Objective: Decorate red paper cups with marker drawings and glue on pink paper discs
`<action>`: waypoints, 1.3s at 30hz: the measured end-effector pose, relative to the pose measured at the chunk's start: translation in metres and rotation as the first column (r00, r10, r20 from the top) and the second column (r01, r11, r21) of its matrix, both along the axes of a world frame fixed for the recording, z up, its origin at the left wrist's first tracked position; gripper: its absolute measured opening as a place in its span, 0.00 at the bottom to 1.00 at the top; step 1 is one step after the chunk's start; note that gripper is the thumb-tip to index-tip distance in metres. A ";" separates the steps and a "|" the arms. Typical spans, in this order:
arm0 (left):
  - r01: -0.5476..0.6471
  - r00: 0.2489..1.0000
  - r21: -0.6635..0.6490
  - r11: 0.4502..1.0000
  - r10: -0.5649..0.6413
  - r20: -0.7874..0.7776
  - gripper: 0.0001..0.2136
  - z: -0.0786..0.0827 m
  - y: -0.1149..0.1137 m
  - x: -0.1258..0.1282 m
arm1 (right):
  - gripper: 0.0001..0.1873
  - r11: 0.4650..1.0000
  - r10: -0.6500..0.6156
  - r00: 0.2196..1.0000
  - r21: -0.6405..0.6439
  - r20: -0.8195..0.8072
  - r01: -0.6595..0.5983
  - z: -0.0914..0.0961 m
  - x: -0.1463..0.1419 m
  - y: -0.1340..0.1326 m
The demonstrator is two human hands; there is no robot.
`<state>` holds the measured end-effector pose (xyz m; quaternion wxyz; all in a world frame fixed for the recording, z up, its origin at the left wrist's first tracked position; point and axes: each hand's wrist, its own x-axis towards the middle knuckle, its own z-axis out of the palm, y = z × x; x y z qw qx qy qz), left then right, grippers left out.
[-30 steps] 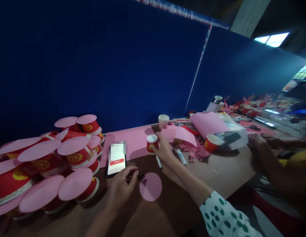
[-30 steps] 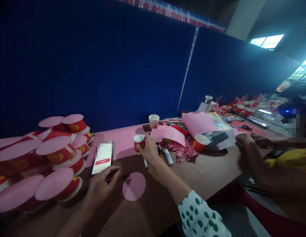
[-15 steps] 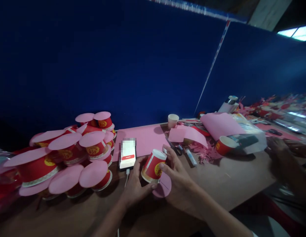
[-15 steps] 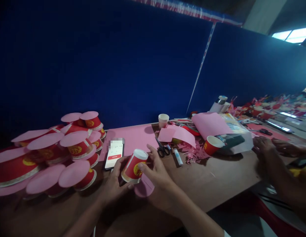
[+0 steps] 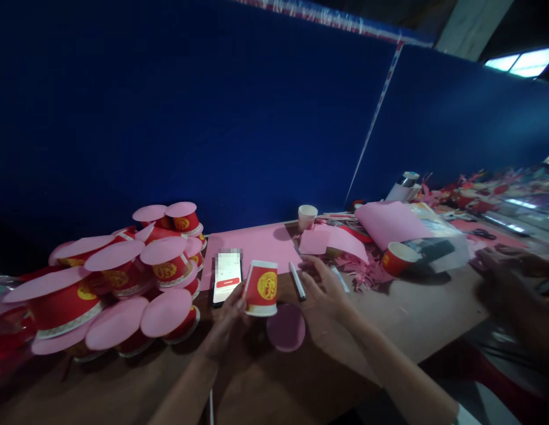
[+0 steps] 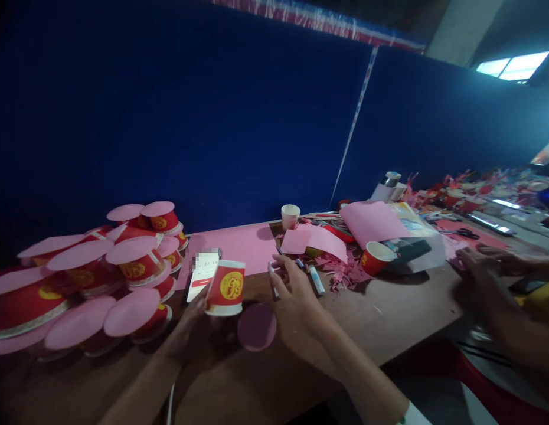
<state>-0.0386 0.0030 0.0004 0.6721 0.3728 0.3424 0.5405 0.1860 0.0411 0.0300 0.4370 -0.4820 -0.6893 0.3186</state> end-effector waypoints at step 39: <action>-0.169 0.976 0.028 0.985 0.163 0.143 0.19 -0.011 0.030 -0.013 | 0.08 0.944 0.065 0.955 0.329 -0.288 0.035 -0.026 -0.045 0.005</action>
